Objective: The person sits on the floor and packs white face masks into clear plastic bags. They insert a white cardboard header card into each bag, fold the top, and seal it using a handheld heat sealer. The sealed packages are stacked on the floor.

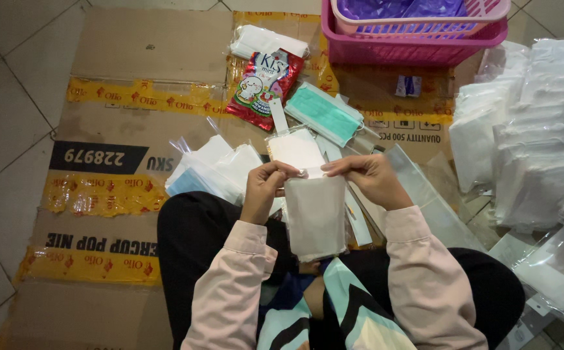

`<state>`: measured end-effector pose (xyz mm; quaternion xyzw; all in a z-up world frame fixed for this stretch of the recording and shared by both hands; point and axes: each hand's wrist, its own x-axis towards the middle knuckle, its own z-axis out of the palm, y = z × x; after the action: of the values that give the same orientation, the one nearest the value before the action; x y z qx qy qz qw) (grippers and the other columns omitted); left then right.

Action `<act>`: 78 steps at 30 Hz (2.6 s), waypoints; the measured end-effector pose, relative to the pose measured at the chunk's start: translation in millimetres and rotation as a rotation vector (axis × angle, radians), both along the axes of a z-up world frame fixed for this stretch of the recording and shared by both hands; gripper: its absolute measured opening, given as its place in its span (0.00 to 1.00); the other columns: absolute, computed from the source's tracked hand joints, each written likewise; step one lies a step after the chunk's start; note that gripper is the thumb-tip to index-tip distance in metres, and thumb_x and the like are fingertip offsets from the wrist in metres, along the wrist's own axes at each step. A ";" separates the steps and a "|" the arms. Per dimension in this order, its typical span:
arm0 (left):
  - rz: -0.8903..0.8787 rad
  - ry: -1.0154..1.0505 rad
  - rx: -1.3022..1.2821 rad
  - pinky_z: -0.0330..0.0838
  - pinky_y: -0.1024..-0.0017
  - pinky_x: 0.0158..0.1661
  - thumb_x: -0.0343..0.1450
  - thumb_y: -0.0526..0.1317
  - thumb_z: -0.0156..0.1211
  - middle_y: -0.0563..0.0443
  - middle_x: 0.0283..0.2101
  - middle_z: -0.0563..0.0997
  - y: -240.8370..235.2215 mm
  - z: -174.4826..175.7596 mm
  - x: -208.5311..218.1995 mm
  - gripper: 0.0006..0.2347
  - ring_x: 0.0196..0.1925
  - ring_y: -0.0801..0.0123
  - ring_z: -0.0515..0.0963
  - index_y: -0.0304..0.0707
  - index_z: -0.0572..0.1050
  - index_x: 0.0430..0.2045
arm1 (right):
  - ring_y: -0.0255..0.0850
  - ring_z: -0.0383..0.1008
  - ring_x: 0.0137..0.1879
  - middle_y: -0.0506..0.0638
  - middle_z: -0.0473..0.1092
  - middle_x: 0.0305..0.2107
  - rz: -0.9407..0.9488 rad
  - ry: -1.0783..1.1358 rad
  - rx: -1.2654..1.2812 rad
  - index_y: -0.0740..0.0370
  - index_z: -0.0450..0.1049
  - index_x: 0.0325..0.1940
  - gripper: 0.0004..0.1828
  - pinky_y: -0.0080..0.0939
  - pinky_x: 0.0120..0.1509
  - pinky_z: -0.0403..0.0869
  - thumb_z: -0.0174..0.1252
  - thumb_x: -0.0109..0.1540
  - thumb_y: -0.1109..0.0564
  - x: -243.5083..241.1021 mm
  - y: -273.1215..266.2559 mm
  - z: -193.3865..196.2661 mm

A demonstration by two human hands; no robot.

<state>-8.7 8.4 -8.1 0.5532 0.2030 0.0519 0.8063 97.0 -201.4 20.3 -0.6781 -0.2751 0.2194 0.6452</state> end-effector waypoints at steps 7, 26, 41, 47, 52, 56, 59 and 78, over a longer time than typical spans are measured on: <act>0.096 -0.009 0.177 0.81 0.79 0.31 0.61 0.30 0.77 0.41 0.30 0.86 -13.5 7.8 6.9 0.08 0.32 0.71 0.85 0.30 0.80 0.25 | 0.33 0.73 0.43 0.53 0.81 0.42 -0.037 0.046 -0.102 0.61 0.85 0.46 0.17 0.35 0.50 0.76 0.58 0.57 0.69 -4.5 2.5 22.1; -0.123 0.436 0.827 0.74 0.64 0.59 0.66 0.54 0.71 0.62 0.50 0.82 100.5 -204.9 126.7 0.15 0.58 0.66 0.80 0.59 0.78 0.43 | 0.32 0.68 0.29 0.52 0.73 0.23 -0.373 -0.072 -0.222 0.66 0.82 0.39 0.06 0.30 0.34 0.72 0.70 0.62 0.60 28.3 -49.2 36.9; -0.049 -0.335 0.369 0.70 0.66 0.60 0.69 0.32 0.67 0.47 0.40 0.84 -1.8 19.9 102.7 0.06 0.54 0.69 0.78 0.47 0.86 0.35 | 0.26 0.62 0.27 0.49 0.71 0.19 -0.375 -0.169 -0.165 0.64 0.82 0.37 0.04 0.26 0.28 0.64 0.70 0.61 0.62 0.7 -36.2 89.9; -0.282 -0.430 0.211 0.69 0.66 0.59 0.79 0.40 0.52 0.40 0.46 0.85 -32.1 68.5 64.5 0.12 0.54 0.68 0.79 0.33 0.83 0.43 | 0.31 0.63 0.25 0.51 0.73 0.20 -0.465 -0.327 -0.173 0.63 0.84 0.35 0.03 0.29 0.28 0.62 0.73 0.59 0.64 -14.3 -20.0 108.0; -0.158 -0.382 0.176 0.73 0.73 0.54 0.72 0.41 0.63 0.48 0.43 0.86 -48.2 57.8 48.4 0.12 0.49 0.72 0.82 0.35 0.82 0.46 | 0.38 0.66 0.30 0.50 0.72 0.23 -0.491 -0.568 -0.134 0.59 0.84 0.34 0.06 0.35 0.39 0.66 0.75 0.59 0.57 -7.5 -17.6 72.5; -0.037 -0.342 0.222 0.73 0.76 0.48 0.67 0.35 0.73 0.54 0.37 0.84 -50.2 44.5 46.5 0.12 0.42 0.78 0.79 0.38 0.82 0.42 | 0.38 0.67 0.30 0.51 0.72 0.22 -0.515 -0.524 -0.079 0.60 0.84 0.33 0.06 0.36 0.38 0.66 0.74 0.59 0.56 -12.1 -6.5 64.5; 0.012 -0.267 0.206 0.75 0.79 0.45 0.65 0.35 0.75 0.57 0.34 0.84 -46.8 39.2 43.3 0.12 0.39 0.81 0.79 0.38 0.83 0.40 | 0.40 0.71 0.30 0.49 0.73 0.21 -0.518 -0.545 -0.078 0.57 0.84 0.33 0.07 0.36 0.38 0.68 0.76 0.57 0.54 -11.1 -5.4 57.7; 0.314 -0.179 0.215 0.77 0.78 0.37 0.64 0.34 0.76 0.54 0.29 0.83 28.4 22.9 15.6 0.09 0.31 0.79 0.80 0.37 0.82 0.34 | 0.53 0.82 0.36 0.54 0.76 0.24 0.054 -0.550 -1.445 0.57 0.81 0.32 0.07 0.59 0.32 0.76 0.62 0.58 0.53 14.0 16.2 -230.5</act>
<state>6.8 36.8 14.9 0.5907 0.2076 0.2472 0.7395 111.0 -185.2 -210.2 -0.9539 -0.2305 0.1841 -0.0546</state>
